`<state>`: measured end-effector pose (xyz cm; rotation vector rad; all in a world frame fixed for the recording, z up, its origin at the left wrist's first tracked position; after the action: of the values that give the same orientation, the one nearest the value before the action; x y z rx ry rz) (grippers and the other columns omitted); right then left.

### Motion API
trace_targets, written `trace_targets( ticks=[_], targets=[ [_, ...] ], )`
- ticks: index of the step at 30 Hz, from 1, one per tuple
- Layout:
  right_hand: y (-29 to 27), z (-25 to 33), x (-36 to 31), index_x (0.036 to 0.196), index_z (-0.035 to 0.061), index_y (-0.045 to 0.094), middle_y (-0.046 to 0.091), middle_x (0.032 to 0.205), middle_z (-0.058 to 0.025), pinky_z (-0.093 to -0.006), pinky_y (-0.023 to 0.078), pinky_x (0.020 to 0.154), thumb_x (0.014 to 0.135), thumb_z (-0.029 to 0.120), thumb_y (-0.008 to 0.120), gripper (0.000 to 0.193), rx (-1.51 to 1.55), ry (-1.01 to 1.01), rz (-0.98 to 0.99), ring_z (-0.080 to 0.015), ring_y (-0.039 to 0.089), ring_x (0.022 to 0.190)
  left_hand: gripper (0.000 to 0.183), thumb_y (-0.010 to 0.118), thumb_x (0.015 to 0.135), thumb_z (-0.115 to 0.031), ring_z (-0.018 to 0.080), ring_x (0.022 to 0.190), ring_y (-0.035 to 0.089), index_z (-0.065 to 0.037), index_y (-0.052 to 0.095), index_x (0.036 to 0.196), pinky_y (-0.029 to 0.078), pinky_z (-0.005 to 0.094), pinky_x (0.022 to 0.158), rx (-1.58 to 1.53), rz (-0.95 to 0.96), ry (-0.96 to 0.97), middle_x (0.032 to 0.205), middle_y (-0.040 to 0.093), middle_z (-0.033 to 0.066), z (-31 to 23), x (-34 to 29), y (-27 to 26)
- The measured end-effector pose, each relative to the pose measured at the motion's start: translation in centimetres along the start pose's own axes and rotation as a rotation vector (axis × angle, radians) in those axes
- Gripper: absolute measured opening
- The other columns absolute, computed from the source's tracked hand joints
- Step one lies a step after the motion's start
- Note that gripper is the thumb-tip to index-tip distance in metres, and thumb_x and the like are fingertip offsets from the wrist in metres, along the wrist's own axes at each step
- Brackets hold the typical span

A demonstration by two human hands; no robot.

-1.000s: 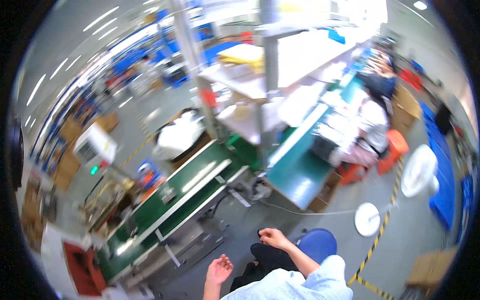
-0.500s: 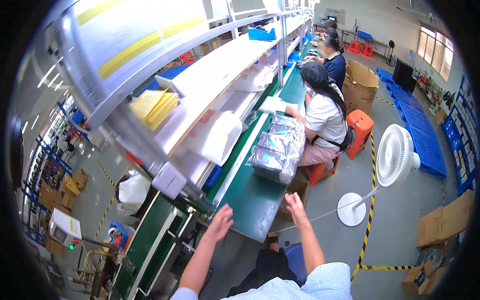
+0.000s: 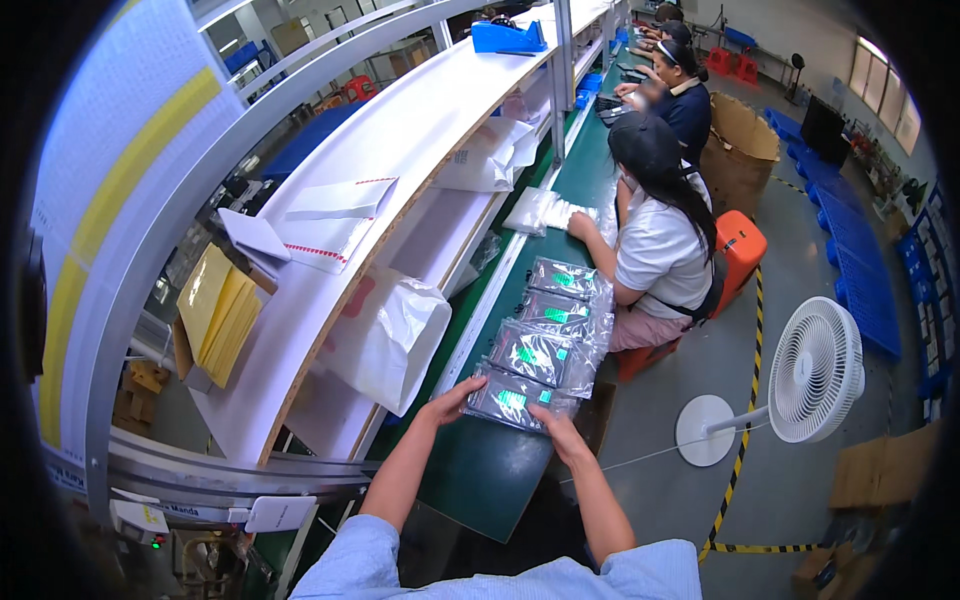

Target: The person places small, shrink-wrapped electronic components onto a moving conveyor belt in a factory setting. They repeatedly pick up items from a stack and place them onto the belt, which transports them toward a packaging machine.

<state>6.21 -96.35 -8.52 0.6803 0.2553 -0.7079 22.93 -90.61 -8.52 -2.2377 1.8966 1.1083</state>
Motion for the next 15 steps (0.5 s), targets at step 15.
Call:
trace_targets(
  ticks=[15],
  targets=[
    [1.6,0.7,-0.3,0.127,-0.0012,0.038,0.045,0.125,-0.0105,-0.0327,0.031,0.098,0.08,0.033,0.06,0.062,-0.181,-0.07,-0.003,-0.0208,0.043,0.114,0.063,0.063,0.08,-0.031,0.0183,0.103,0.053,-0.005,0.031,0.128,0.045,0.0319,0.089,-0.229,-0.117,-0.032,0.117,0.049,0.0088,2.5,-0.8,-2.5]
  ],
)
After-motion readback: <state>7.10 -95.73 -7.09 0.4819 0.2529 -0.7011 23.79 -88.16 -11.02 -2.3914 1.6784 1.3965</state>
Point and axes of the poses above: each hand's wrist, its own x-axis towards the middle knuckle, its own y-axis out of the palm, z = x × y, the point moved 8 cm from there along x, towards the middle knuckle
